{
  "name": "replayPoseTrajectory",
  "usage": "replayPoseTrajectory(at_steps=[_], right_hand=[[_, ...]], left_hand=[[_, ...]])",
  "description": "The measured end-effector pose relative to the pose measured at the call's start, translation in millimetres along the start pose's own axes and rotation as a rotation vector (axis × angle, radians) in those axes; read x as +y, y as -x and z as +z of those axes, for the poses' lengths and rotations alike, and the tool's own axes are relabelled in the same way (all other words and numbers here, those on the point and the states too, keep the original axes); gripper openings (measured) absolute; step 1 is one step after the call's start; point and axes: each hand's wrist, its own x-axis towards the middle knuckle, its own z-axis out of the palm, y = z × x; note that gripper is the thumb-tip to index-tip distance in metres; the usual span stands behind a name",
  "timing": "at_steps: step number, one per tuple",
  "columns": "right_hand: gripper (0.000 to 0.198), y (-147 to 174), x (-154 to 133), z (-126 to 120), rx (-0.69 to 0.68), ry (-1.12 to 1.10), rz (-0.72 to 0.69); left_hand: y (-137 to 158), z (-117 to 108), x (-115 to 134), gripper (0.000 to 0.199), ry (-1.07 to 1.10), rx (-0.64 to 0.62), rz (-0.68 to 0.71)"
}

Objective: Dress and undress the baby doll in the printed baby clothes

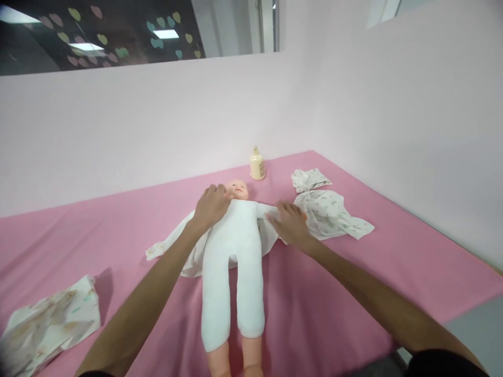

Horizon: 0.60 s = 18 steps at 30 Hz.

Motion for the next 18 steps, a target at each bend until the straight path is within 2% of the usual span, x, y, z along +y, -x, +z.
replayPoseTrajectory(at_steps=[1,3,5,7,10,12,15,18], right_hand=[[0.045,2,13,-8,-0.024,0.036,0.037],[0.042,3,40,-21,-0.129,0.061,0.073],[0.047,0,59,-25,-0.208,0.063,0.03],[0.051,-5,69,-24,-0.225,0.086,-0.055],[0.045,-13,69,-20,-0.216,0.13,-0.153],[0.039,-19,65,-21,-0.206,0.135,-0.183],[0.036,-21,62,-28,-0.135,0.113,-0.208],[0.045,-9,63,-29,0.092,0.067,-0.198]], left_hand=[[-1,1,12,0.031,0.002,0.027,0.09],[-5,5,37,0.032,0.069,-0.017,0.314],[-13,13,60,0.037,0.149,-0.143,0.51],[-23,23,81,0.046,0.161,-0.282,0.611],[-35,40,102,0.062,0.084,-0.44,0.623],[-40,50,108,0.066,0.053,-0.485,0.601],[-45,57,108,0.052,0.056,-0.469,0.579],[-47,52,100,0.04,0.089,-0.436,0.553]])
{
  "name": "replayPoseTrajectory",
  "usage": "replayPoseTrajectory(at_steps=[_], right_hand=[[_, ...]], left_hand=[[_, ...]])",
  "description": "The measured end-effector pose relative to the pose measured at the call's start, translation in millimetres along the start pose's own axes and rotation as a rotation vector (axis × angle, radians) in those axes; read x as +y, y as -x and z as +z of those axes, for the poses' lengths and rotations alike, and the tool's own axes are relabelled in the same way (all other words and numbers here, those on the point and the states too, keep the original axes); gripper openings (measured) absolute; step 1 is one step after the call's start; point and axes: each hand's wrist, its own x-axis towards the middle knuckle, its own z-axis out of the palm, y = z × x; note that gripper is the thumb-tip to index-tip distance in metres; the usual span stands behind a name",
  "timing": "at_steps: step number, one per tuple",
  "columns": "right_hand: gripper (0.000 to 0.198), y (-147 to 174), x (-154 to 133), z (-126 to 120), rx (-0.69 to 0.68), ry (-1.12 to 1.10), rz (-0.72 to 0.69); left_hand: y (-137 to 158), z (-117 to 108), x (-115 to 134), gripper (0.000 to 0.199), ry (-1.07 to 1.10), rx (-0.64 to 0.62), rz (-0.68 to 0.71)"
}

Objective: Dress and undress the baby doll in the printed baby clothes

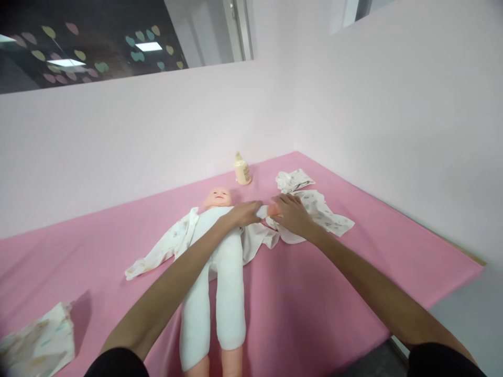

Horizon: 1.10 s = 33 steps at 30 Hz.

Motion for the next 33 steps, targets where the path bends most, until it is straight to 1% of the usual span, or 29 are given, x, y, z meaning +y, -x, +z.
replayPoseTrajectory(at_steps=[2,3,4,5,6,8,9,11,13,15,17,18,20,23,26,29,33], right_hand=[[0.049,13,-4,3,0.24,-0.027,0.074],[0.048,19,-8,6,0.331,-0.065,0.133],[0.045,23,-12,9,0.375,-0.124,0.206],[0.042,25,-17,12,0.359,-0.203,0.283],[0.04,24,-22,15,0.285,-0.288,0.356],[0.038,14,-33,21,0.042,-0.434,0.476],[0.038,6,-37,23,-0.078,-0.474,0.515],[0.041,-13,-45,27,-0.245,-0.504,0.563],[0.044,-31,-51,31,-0.366,-0.499,0.559],[0.041,-42,-54,36,-0.474,-0.491,0.511],[0.035,-46,-56,42,-0.539,-0.496,0.452],[0.033,-47,-56,44,-0.541,-0.503,0.432],[0.028,-47,-54,46,-0.504,-0.525,0.404],[0.02,-52,-45,39,-0.376,-0.561,0.412],[0.015,-62,-31,20,-0.199,-0.561,0.454],[0.018,-72,-16,-3,-0.042,-0.528,0.485],[0.019,-81,-1,-25,0.113,-0.476,0.53]], left_hand=[[7,-9,-5,0.036,0.04,0.038,-0.022],[11,-13,-7,0.033,0.077,0.065,-0.031],[16,-18,-10,0.03,0.125,0.095,-0.041],[20,-22,-12,0.028,0.179,0.129,-0.048],[24,-25,-15,0.026,0.231,0.164,-0.057],[32,-30,-19,0.025,0.313,0.226,-0.072],[35,-31,-20,0.027,0.343,0.252,-0.076],[40,-34,-21,0.032,0.397,0.297,-0.067],[45,-36,-21,0.035,0.434,0.322,-0.053],[49,-39,-20,0.034,0.458,0.332,-0.05],[53,-41,-21,0.033,0.484,0.338,-0.053],[54,-42,-22,0.033,0.499,0.341,-0.058],[57,-43,-24,0.032,0.521,0.34,-0.067],[58,-43,-28,0.03,0.528,0.323,-0.072],[57,-43,-29,0.029,0.528,0.298,-0.068],[56,-43,-30,0.031,0.526,0.294,-0.07],[55,-41,-33,0.035,0.509,0.275,-0.056]])
